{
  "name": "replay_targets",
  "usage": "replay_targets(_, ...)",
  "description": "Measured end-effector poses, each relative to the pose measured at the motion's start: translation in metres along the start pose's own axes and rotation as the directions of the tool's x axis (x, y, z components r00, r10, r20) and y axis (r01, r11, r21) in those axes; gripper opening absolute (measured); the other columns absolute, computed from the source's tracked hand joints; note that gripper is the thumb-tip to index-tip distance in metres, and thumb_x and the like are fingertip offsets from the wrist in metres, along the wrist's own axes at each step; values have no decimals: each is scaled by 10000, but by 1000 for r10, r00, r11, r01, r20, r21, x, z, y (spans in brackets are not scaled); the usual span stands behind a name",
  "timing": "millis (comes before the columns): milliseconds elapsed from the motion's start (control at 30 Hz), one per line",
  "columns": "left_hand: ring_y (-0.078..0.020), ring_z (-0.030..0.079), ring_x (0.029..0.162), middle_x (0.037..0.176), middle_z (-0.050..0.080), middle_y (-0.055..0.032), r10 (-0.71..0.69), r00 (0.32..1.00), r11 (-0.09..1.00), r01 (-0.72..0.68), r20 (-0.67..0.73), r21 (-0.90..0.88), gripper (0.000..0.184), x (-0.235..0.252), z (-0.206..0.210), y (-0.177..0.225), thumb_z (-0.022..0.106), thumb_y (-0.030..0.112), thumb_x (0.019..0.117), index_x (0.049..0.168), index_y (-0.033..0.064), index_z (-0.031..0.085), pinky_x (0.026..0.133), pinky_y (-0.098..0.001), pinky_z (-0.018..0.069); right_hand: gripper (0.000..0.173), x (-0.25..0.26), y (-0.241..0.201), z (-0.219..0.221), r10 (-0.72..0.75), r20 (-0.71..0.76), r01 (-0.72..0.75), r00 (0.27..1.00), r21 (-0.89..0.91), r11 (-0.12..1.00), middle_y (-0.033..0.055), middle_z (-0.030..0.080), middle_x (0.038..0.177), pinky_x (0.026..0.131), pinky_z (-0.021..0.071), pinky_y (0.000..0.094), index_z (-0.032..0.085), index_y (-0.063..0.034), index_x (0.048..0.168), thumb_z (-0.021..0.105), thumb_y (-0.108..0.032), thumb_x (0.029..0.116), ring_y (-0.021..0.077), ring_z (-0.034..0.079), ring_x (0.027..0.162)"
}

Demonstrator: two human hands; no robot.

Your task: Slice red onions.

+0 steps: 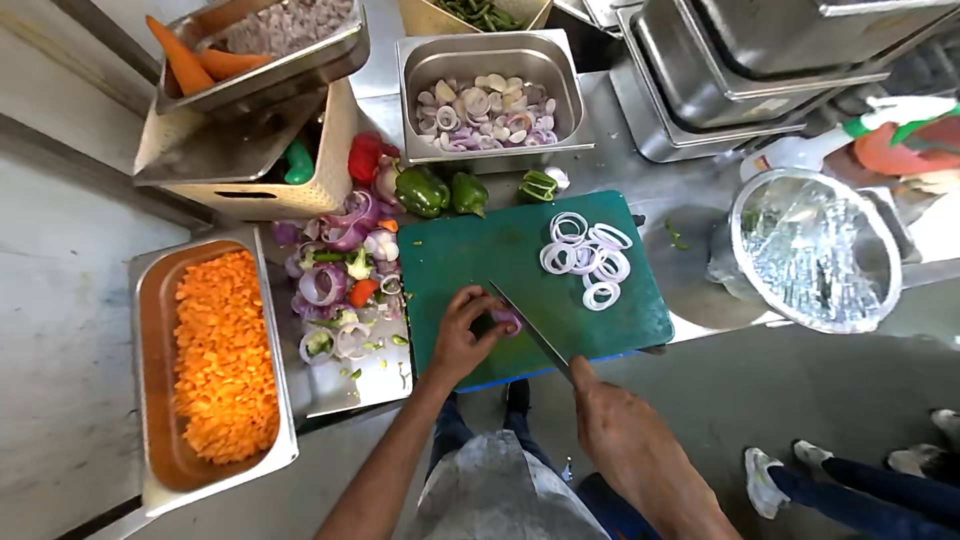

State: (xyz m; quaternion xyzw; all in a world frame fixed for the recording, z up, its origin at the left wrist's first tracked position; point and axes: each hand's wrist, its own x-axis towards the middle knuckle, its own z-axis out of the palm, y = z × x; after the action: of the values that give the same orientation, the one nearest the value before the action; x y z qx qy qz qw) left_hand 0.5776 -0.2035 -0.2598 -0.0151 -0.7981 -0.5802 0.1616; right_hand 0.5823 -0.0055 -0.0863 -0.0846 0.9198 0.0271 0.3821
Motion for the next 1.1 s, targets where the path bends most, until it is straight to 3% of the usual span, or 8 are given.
replay_targets(100,-129,618,1109,1183,625,-22,-16,1000,1000,16,-10,1,283,1,0,1,834,261,859,1089,130,735,923,-308,583,376,5,-8,-6,36,70,-36,997,-3,999,154,691,925,722,582,515,413,-179,1457,401,-182,1081,375,721,877)
replay_targets(400,-123,629,1118,1182,647,-13,-18,1000,1000,18,-9,-11,277,3,0,-2,816,286,873,1100,141,747,937,-311,585,460,30,-19,-2,24,101,-28,995,33,999,190,693,1010,805,580,531,360,-164,1534,406,-142,1076,390,713,959)
replay_targets(533,-118,642,1098,1182,651,-14,9,1000,1000,-9,-15,-22,262,5,0,-3,812,254,878,1098,130,743,929,-305,594,451,49,-20,7,-9,114,2,993,64,998,195,689,1063,835,574,539,364,-155,1520,411,-137,1072,391,705,1000)
replay_targets(700,-143,614,1170,1218,644,-13,6,1000,1000,-7,12,16,281,3,1,-4,807,308,881,1110,158,744,980,-353,571,423,74,-23,30,-72,63,64,995,110,992,219,680,1133,897,563,544,398,-114,1489,415,-102,1067,405,689,1070)
replay_targets(900,-136,584,1155,1244,594,-10,37,998,994,-42,49,101,336,2,4,-3,751,351,913,1217,209,729,969,-346,551,451,77,-20,39,-88,38,83,995,124,989,217,678,1124,881,568,541,368,-117,1498,429,-72,1054,404,695,1055)
replay_targets(1100,-143,575,1153,1256,582,1,39,998,987,-47,50,154,349,0,5,-4,737,384,922,1248,260,724,952,-354,555,500,63,-3,51,-87,47,77,995,179,981,213,685,1091,873,567,550,344,-141,1528,473,-102,1046,407,696,1038)
